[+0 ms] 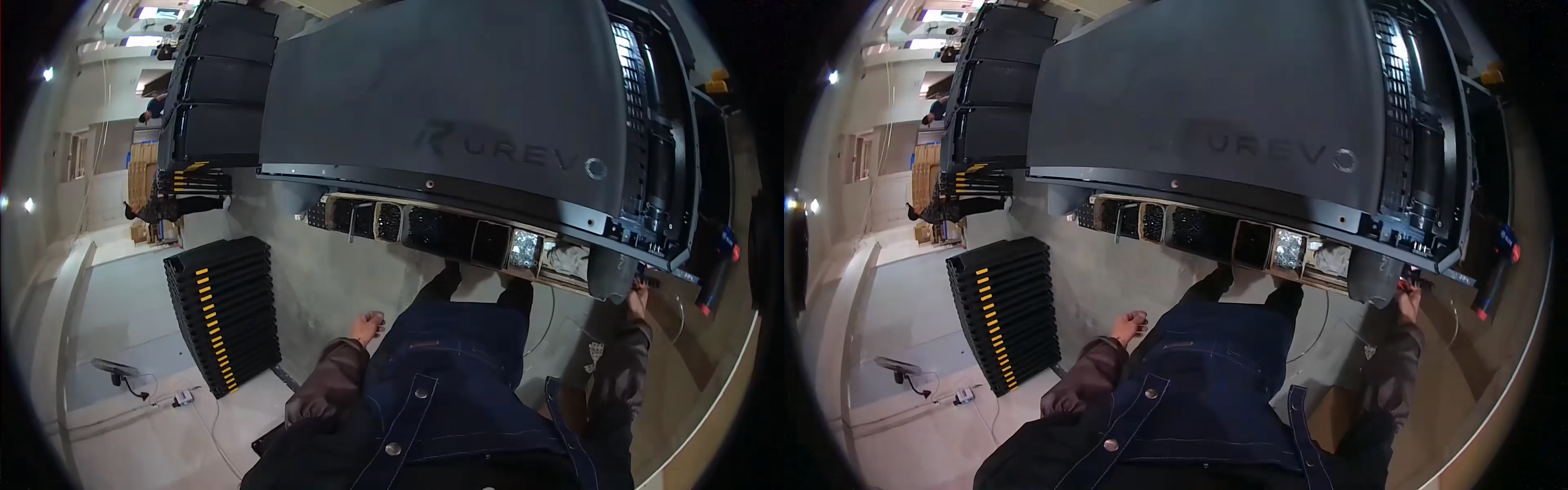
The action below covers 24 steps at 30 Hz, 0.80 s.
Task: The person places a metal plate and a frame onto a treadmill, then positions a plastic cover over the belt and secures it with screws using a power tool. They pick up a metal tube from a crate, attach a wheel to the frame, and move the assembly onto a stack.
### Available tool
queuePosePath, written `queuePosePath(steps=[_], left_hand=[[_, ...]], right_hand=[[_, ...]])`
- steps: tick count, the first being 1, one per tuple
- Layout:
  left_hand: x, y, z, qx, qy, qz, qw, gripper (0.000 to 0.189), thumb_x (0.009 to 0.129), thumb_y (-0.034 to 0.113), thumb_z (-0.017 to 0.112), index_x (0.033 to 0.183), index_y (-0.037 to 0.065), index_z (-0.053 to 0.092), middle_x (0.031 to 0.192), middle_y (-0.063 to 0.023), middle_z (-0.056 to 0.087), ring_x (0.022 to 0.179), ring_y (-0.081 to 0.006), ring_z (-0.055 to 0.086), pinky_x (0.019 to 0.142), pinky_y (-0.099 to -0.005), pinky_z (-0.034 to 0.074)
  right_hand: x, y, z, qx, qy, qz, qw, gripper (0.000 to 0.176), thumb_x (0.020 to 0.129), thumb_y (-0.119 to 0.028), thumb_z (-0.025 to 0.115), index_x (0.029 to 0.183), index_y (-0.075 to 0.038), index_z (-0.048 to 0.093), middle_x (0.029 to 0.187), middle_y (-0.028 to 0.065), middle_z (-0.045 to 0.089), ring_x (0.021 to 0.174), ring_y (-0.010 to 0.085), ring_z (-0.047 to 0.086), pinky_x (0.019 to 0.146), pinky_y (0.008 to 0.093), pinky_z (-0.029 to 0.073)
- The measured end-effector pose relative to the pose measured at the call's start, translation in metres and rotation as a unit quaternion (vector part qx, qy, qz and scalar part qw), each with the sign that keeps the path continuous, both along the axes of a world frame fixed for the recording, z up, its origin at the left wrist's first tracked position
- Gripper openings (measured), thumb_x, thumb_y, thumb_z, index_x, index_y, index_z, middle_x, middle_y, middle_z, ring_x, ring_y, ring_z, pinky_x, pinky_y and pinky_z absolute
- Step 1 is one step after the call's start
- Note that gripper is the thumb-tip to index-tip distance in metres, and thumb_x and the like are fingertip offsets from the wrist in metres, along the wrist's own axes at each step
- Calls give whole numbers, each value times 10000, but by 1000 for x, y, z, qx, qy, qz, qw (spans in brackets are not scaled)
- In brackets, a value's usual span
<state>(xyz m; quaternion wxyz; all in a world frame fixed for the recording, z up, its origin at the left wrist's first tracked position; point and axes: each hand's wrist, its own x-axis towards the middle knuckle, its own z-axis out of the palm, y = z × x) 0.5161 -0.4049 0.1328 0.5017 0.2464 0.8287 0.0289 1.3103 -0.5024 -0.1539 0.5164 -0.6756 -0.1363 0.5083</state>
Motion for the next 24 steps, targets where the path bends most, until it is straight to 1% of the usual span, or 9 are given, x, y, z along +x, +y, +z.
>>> queuePosePath(steps=[1,3,5,11,15,20,22,23,24], left_hand=[[1,16,0,7,12,36,999,288,984,285,660,1145,50,702,958,-23,708,787,-130,660,691,-290,521],[-9,47,-11,53,21,17,998,265,973,274,656,1129,64,698,921,-15,700,757,-120,660,646,-300,519],[-17,85,-20,118,51,12,992,244,940,214,660,1058,17,741,838,-46,701,730,-129,666,620,-300,519],[-105,205,-80,203,136,-43,969,281,894,204,688,1050,-24,740,890,-177,743,859,-319,719,796,-405,550],[-139,270,-90,273,172,-103,941,254,871,202,696,1043,18,734,959,-219,740,984,-408,704,865,-441,538],[-165,307,-144,299,175,-234,908,304,880,175,671,1163,64,667,1087,-211,721,1073,-401,668,914,-461,531],[-156,313,-147,235,204,-313,897,336,875,178,687,1181,72,600,1122,-214,693,1081,-432,646,904,-499,527],[-151,310,-146,235,193,-315,899,336,875,178,687,1181,72,600,1122,-214,693,1081,-432,646,904,-499,527],[-146,307,-142,252,202,-319,891,315,877,185,689,1153,71,588,1112,-213,685,1067,-450,641,890,-521,524]], right_hand=[[-4,-1,37,-26,22,26,999,319,866,-191,810,1094,-64,627,1053,74,665,928,155,625,813,313,524],[-17,-18,69,-71,0,-148,986,417,935,-131,694,1321,-50,560,1261,93,629,1145,253,633,987,407,538],[-33,-32,138,-5,9,-214,977,413,924,-175,751,1280,-29,599,1243,98,637,1102,214,633,934,342,542],[-84,-80,281,131,22,-322,937,431,1030,-328,606,1323,-14,573,1306,116,631,1206,228,610,1107,409,454],[-146,-65,365,191,90,-534,819,495,925,-254,714,1291,52,579,1241,194,664,1123,350,638,1045,482,501],[-181,-95,393,214,74,-560,797,364,904,-154,709,1203,41,636,1217,210,669,1077,340,639,995,484,507],[-218,-96,407,274,71,-454,845,313,904,-120,709,1164,35,635,1218,207,663,1082,317,634,959,482,517],[-230,-93,413,345,232,-406,814,280,915,-115,700,1154,17,642,1195,206,662,1105,377,604,1027,496,484],[-258,-72,430,348,222,-406,815,280,915,-115,700,1154,17,642,1195,206,662,1105,377,604,1027,496,484]])
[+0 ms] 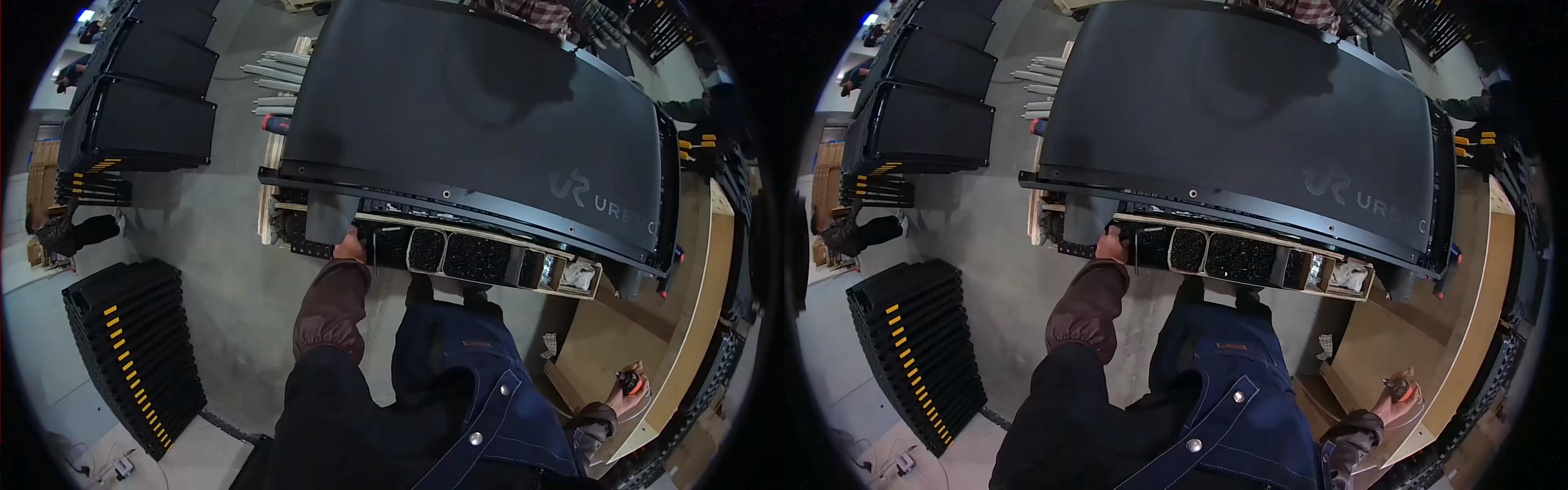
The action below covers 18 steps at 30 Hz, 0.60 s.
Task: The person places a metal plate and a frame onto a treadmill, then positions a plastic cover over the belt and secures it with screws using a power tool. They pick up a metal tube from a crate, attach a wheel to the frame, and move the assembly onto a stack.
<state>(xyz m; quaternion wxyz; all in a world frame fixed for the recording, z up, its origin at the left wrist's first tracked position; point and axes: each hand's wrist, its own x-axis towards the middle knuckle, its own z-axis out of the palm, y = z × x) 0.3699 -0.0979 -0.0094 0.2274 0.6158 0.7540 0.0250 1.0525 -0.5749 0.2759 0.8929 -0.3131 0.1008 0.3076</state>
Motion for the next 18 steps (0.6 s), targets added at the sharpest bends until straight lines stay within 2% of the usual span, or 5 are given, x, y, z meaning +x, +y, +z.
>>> queuePosePath(steps=[5,7,10,14,18], left_hand=[[0,-9,-30,26,-40,-3,999,277,889,223,680,1087,65,568,1112,-206,656,1057,-475,634,852,-562,522],[5,-5,-36,15,-302,177,937,273,893,244,666,1086,64,594,1044,-217,674,1030,-468,641,825,-558,529],[-7,-2,-1,-32,-68,-42,996,227,901,240,636,1039,60,631,943,-233,684,982,-465,651,796,-552,532],[-33,-21,-20,137,-144,-33,980,153,916,194,615,956,57,672,864,-240,670,808,-494,617,706,-492,521],[-37,-10,-15,28,-183,90,979,264,950,248,689,1069,14,716,789,-23,668,638,-99,599,565,-284,493]], right_hand=[[-77,68,44,-208,-126,1,970,368,916,-120,730,1238,17,617,1145,128,674,1009,261,640,889,372,548],[-85,82,49,-366,-301,-33,880,512,926,-167,740,1368,-17,529,1162,85,640,946,216,634,810,344,567],[-138,149,93,-380,-367,-57,847,495,936,-149,724,1364,-44,497,1141,76,617,941,200,622,853,360,554],[-146,178,101,-306,-397,29,865,460,939,-135,715,1336,-54,497,1157,83,610,972,201,619,928,379,527],[-193,240,113,-233,-364,79,898,394,935,-104,696,1288,-66,525,1193,104,606,1034,233,613,960,406,514]])
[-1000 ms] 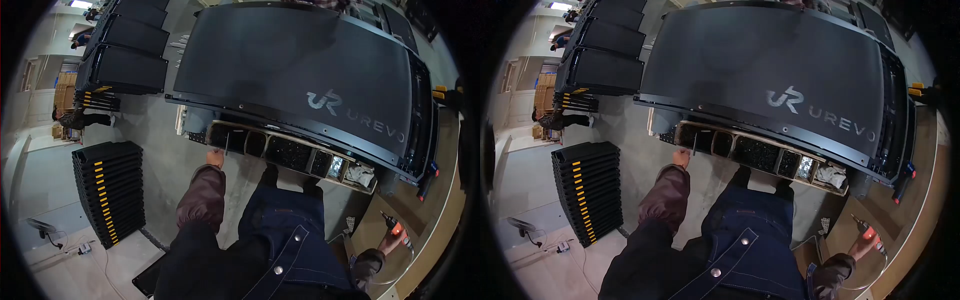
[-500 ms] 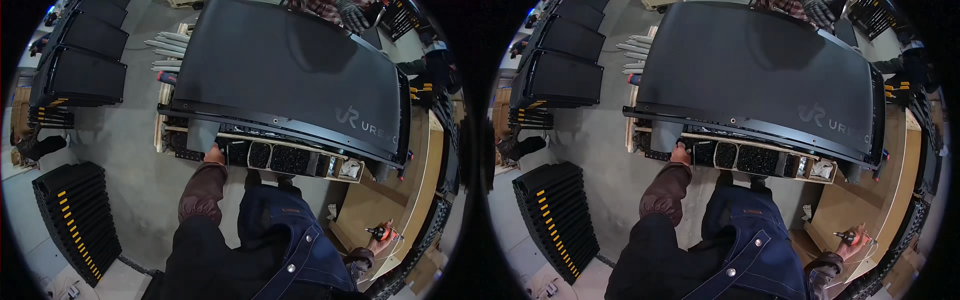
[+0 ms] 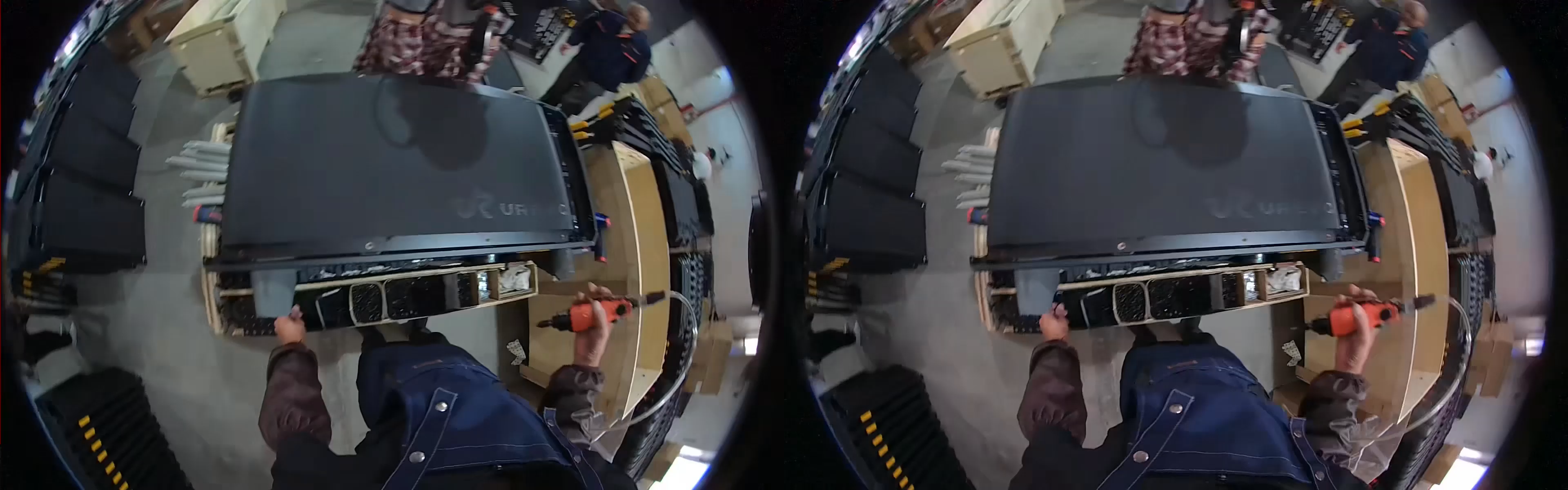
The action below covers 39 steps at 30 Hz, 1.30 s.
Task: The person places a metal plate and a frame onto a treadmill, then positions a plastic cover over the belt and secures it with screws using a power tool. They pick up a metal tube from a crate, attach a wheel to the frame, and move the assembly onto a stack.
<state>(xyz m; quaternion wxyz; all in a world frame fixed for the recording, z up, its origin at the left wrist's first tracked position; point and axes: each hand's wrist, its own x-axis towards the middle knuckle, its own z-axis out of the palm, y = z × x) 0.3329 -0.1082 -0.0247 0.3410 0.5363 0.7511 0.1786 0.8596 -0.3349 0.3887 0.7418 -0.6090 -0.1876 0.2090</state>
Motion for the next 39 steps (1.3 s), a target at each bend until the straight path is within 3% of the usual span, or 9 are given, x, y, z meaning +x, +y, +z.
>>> queuePosePath(steps=[2,7,16,20,22,26,32,35,39], left_hand=[[11,7,-11,-94,-352,106,925,210,956,183,684,1064,7,722,815,-52,688,630,-164,628,580,-322,528],[190,-25,246,-169,-508,-119,836,244,970,141,666,1155,-16,692,855,-13,651,696,-73,582,637,-238,495],[316,-70,334,-177,-715,-182,652,231,992,206,694,1131,25,660,934,-29,628,801,-125,569,707,-289,485],[347,-81,334,-129,-683,-179,696,251,957,185,736,1101,-10,672,901,-44,639,780,-135,585,682,-280,475],[363,-87,346,220,-443,-255,831,217,906,103,762,1074,-4,675,890,-73,634,776,-165,594,671,-291,465],[388,-101,362,428,-207,-268,838,209,817,-4,765,995,-5,656,856,-137,591,778,-313,604,672,-364,486],[391,-93,338,256,-277,-250,892,113,856,-15,717,954,-27,662,818,-98,602,727,-240,605,651,-340,482],[378,-83,318,-129,-506,-189,832,99,930,58,700,996,-16,701,788,7,637,692,-53,522,642,-253,449],[388,-85,316,153,-369,-272,876,77,926,8,696,984,-36,670,838,-25,582,739,-98,543,661,-253,445]], right_hand=[[-2,21,-13,76,66,107,989,389,955,-129,677,1311,-77,528,1178,89,597,1044,223,601,1006,442,492],[-25,92,-15,203,195,146,948,362,972,-211,690,1283,-109,535,1150,54,597,1020,224,613,1054,481,472],[-6,106,9,258,289,171,906,342,950,-206,715,1222,-129,523,1126,43,597,989,211,637,1062,489,486],[22,95,-2,244,281,165,913,352,927,-165,710,1226,-130,527,1138,44,601,989,205,627,1043,484,496],[33,90,-6,239,287,157,914,358,920,-157,713,1224,-123,529,1129,52,607,973,203,633,1023,476,508],[53,85,-21,204,353,109,907,315,924,-125,700,1191,-98,536,1094,75,634,932,207,645,985,464,531],[65,89,-46,142,329,110,927,303,938,-86,654,1201,-100,506,1095,75,616,957,215,636,982,464,528],[60,92,-36,152,278,156,935,360,921,-97,668,1234,-111,491,1114,78,600,978,217,631,996,463,511],[64,103,-25,168,194,256,932,442,886,-51,686,1275,-77,478,1151,106,604,1015,231,647,997,454,520]])
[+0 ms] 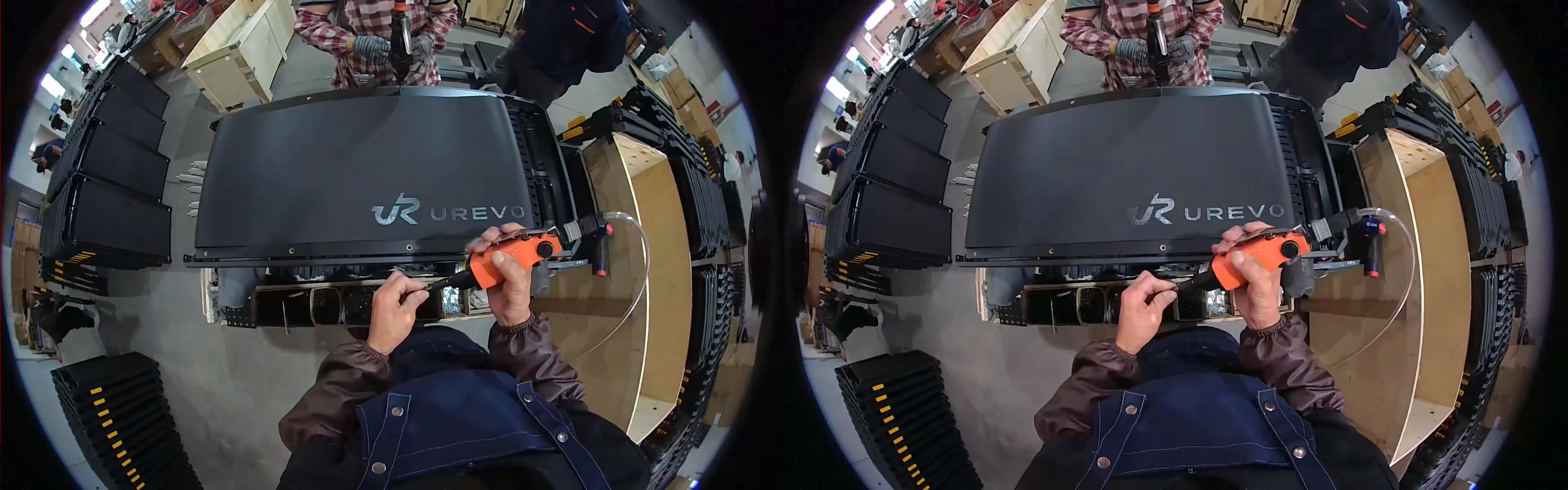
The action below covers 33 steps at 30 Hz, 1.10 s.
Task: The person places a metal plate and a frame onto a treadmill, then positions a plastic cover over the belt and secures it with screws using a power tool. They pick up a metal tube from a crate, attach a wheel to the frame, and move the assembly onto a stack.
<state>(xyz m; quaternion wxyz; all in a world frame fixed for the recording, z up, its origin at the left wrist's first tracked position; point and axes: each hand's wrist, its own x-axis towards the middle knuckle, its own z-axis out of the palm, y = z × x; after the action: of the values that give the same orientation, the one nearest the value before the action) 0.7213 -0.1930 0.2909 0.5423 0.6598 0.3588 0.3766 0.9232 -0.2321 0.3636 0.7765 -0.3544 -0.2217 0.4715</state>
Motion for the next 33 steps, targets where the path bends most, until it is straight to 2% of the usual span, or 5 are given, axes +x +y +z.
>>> queuePosePath(steps=[11,15,22,30,33], left_hand=[[-8,9,-2,-79,-51,11,995,60,934,35,694,975,1,665,837,-51,592,729,-177,588,644,-297,474],[13,28,-46,-562,-413,-82,712,138,1000,153,672,1090,49,661,859,5,600,738,-103,564,669,-247,489],[59,37,-65,-645,-508,-25,570,293,1053,371,564,960,93,568,811,20,525,675,-98,468,593,-238,430],[23,31,-39,-459,-85,131,875,496,1035,510,557,900,44,660,643,45,526,536,-82,494,511,-242,414],[-17,38,-42,-520,-150,246,804,613,951,618,629,1102,24,616,935,-52,612,816,-165,623,726,-319,536]], right_hand=[[-17,20,2,-99,37,-115,988,361,919,-90,694,1226,-94,505,1127,99,638,948,221,647,952,457,533],[-29,30,15,-33,-67,-93,993,406,911,-54,690,1268,-71,497,1152,109,628,989,221,652,977,439,523],[-35,67,-10,37,-279,-20,959,467,845,50,749,1242,-29,516,1138,153,671,1012,229,679,910,382,575],[-41,108,4,-18,-370,140,918,381,794,-5,802,1113,-20,593,1063,130,691,948,193,675,863,361,575],[-40,113,9,-15,-355,221,908,418,759,19,803,1124,-24,603,1059,110,677,967,187,666,875,361,565]])
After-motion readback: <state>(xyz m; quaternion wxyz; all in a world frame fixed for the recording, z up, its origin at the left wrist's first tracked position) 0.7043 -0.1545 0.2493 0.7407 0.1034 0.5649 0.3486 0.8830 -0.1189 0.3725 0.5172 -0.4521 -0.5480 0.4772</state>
